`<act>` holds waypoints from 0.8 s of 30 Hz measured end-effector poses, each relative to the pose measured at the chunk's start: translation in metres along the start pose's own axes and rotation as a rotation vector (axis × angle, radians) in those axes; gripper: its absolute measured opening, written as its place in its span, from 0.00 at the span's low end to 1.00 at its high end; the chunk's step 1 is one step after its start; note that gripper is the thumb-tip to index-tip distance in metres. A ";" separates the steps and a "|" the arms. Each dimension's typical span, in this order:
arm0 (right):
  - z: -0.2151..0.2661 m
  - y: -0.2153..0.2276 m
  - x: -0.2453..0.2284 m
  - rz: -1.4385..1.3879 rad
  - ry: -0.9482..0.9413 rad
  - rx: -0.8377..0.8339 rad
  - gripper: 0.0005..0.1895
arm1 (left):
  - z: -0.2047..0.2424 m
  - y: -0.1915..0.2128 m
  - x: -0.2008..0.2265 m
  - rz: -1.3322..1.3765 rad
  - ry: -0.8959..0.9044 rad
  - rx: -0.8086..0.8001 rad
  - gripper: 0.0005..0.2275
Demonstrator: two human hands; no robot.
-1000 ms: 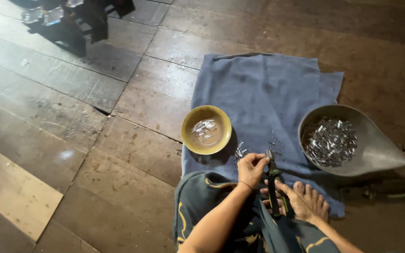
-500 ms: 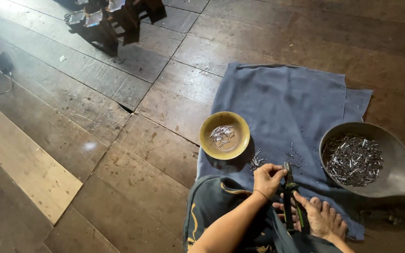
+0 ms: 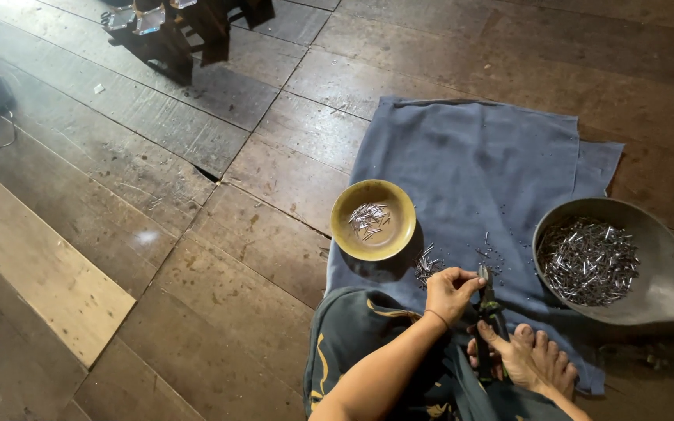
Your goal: Cutting small metal pins into shorter lengths using wire cutters.
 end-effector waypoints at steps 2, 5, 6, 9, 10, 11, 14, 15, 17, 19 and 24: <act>0.008 0.004 -0.003 0.032 0.013 -0.008 0.57 | -0.003 -0.002 -0.005 0.029 0.010 0.004 0.07; -0.017 -0.012 0.005 0.049 0.044 0.018 0.56 | -0.003 -0.003 -0.001 0.092 0.013 -0.010 0.07; -0.012 -0.009 0.002 0.048 0.037 0.015 0.56 | -0.009 -0.005 -0.011 0.094 0.019 -0.016 0.07; -0.001 -0.001 -0.006 0.127 0.057 0.006 0.53 | -0.022 -0.012 -0.033 0.255 0.012 -0.050 0.07; 0.002 0.000 -0.006 0.135 0.061 0.011 0.52 | -0.021 -0.012 -0.034 0.294 -0.015 -0.060 0.06; 0.004 0.001 -0.007 0.143 0.064 0.016 0.51 | -0.021 -0.013 -0.036 0.333 -0.043 -0.068 0.06; -0.108 -0.104 0.013 -1.245 0.504 -0.518 0.25 | -0.032 -0.021 -0.069 0.343 -0.023 -0.050 0.07; -0.105 -0.107 0.020 -1.264 0.479 -0.507 0.25 | -0.029 -0.019 -0.062 0.343 -0.005 -0.074 0.07; -0.097 -0.112 0.031 -1.291 0.449 -0.513 0.24 | -0.024 -0.010 -0.048 0.338 -0.001 -0.055 0.06; -0.086 -0.106 0.028 -1.311 0.433 -0.517 0.23 | -0.019 -0.013 -0.043 0.354 0.027 -0.069 0.07; -0.059 -0.078 -0.002 -1.345 0.451 -0.545 0.21 | -0.022 -0.012 -0.044 0.365 0.049 -0.073 0.07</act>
Point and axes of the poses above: each hand's wrist, its own z-axis away from the middle knuckle, its own y-axis out of the back of the hand, x = y × z, the point moved 4 cm from there along -z, towards the middle knuckle, and after that the axes turned 9 degrees about -x, right-handed, at the moved point
